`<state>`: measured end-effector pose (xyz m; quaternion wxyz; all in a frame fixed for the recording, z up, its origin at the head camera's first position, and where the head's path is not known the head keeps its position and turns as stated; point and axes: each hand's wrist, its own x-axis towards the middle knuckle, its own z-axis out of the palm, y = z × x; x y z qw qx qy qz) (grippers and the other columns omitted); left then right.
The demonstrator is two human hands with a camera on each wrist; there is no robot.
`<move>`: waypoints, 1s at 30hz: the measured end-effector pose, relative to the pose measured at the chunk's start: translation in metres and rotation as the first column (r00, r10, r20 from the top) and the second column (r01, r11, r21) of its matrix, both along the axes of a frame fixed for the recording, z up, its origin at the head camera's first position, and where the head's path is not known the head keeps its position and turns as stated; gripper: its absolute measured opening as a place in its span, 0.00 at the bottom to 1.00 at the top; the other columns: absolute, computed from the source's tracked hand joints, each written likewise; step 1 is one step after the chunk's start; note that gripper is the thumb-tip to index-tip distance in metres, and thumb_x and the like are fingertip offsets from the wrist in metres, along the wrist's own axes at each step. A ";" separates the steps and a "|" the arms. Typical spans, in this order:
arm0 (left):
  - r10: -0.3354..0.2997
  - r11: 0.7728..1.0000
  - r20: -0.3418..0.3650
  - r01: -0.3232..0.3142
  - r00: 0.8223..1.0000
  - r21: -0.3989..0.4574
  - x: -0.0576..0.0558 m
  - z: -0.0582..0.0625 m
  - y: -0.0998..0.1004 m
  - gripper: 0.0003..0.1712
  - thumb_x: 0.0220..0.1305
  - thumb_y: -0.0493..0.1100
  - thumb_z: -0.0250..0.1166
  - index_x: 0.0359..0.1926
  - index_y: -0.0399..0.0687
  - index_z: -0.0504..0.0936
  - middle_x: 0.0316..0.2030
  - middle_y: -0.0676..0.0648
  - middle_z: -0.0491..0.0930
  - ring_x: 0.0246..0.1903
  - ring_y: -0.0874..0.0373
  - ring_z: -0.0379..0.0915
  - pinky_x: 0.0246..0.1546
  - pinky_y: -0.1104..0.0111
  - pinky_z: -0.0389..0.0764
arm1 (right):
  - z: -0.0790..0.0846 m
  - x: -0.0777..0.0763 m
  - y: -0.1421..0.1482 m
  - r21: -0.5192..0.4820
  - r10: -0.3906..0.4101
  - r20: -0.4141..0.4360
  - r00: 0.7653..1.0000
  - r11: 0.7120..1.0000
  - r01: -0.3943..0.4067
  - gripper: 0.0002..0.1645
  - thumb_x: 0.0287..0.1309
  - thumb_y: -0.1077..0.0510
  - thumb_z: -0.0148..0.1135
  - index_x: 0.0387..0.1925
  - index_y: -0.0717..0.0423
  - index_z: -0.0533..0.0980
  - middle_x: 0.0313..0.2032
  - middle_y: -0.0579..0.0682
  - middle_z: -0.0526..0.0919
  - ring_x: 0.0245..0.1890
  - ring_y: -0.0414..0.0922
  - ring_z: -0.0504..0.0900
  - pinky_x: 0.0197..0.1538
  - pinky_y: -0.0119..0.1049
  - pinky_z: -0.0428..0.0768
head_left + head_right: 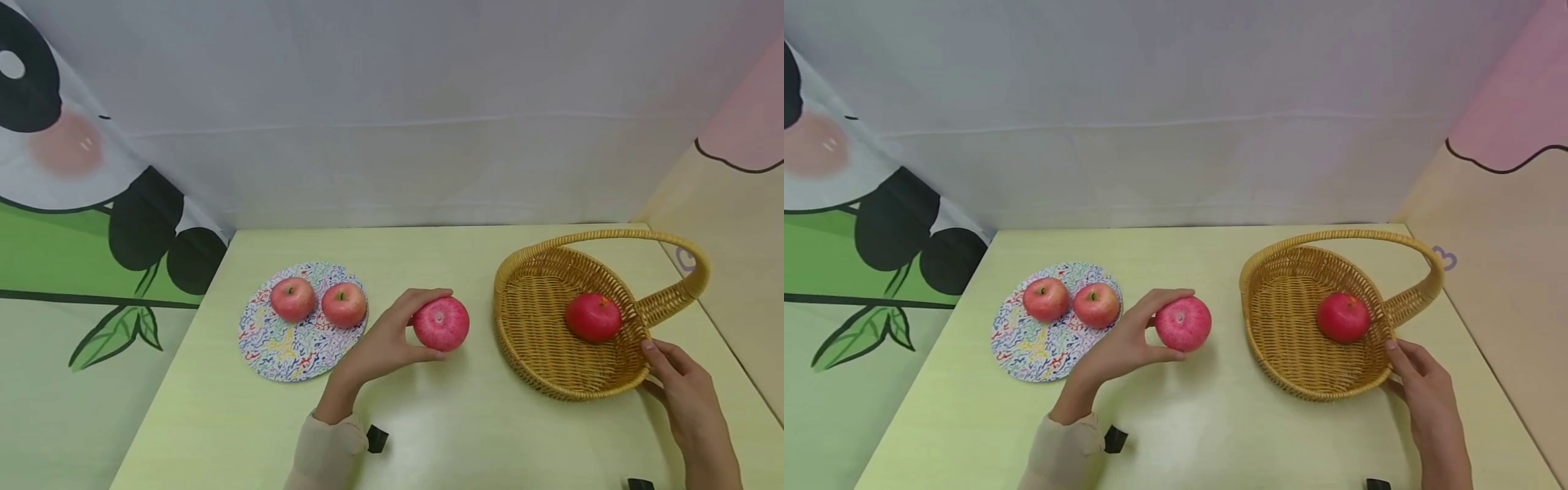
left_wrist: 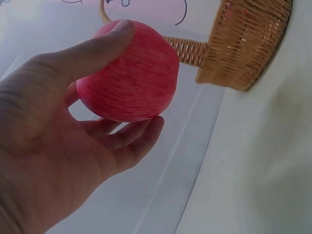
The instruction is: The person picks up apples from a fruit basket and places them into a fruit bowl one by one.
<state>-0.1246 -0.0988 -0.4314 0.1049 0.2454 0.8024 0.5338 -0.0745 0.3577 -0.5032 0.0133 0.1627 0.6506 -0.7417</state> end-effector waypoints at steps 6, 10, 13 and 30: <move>0.077 0.997 -0.013 -0.077 0.997 -0.004 0.009 -0.002 -0.019 0.51 0.55 0.40 0.81 0.74 0.76 0.67 0.67 0.61 0.70 0.67 0.59 0.70 0.60 0.60 0.83 | 0.002 0.001 -0.001 -0.005 -0.003 0.001 1.000 1.000 0.003 0.08 0.75 0.54 0.60 0.45 0.39 0.85 0.39 0.30 0.86 0.38 0.29 0.85 0.35 0.28 0.85; 0.138 0.990 -0.023 -0.138 0.990 -0.019 0.014 -0.007 -0.029 0.51 0.54 0.41 0.81 0.74 0.77 0.67 0.67 0.60 0.71 0.67 0.58 0.70 0.59 0.60 0.83 | 0.002 0.001 -0.001 -0.021 0.001 -0.007 1.000 1.000 -0.001 0.09 0.76 0.55 0.59 0.45 0.40 0.85 0.40 0.30 0.86 0.38 0.30 0.85 0.36 0.28 0.85; 0.184 0.982 -0.030 -0.185 0.982 -0.025 0.018 -0.010 -0.037 0.52 0.53 0.42 0.82 0.74 0.77 0.67 0.68 0.58 0.71 0.68 0.57 0.69 0.59 0.57 0.83 | 0.002 0.002 -0.001 -0.038 0.008 -0.017 1.000 0.999 -0.008 0.10 0.76 0.56 0.58 0.45 0.41 0.85 0.40 0.31 0.86 0.39 0.30 0.86 0.36 0.29 0.85; 0.428 0.902 0.008 -0.426 0.904 -0.065 0.039 -0.023 -0.102 0.54 0.53 0.42 0.82 0.77 0.66 0.64 0.72 0.49 0.66 0.71 0.44 0.65 0.57 0.49 0.85 | 0.000 0.001 -0.001 -0.057 0.000 -0.017 1.000 0.998 -0.001 0.10 0.76 0.56 0.58 0.45 0.41 0.85 0.40 0.32 0.86 0.39 0.31 0.86 0.37 0.29 0.86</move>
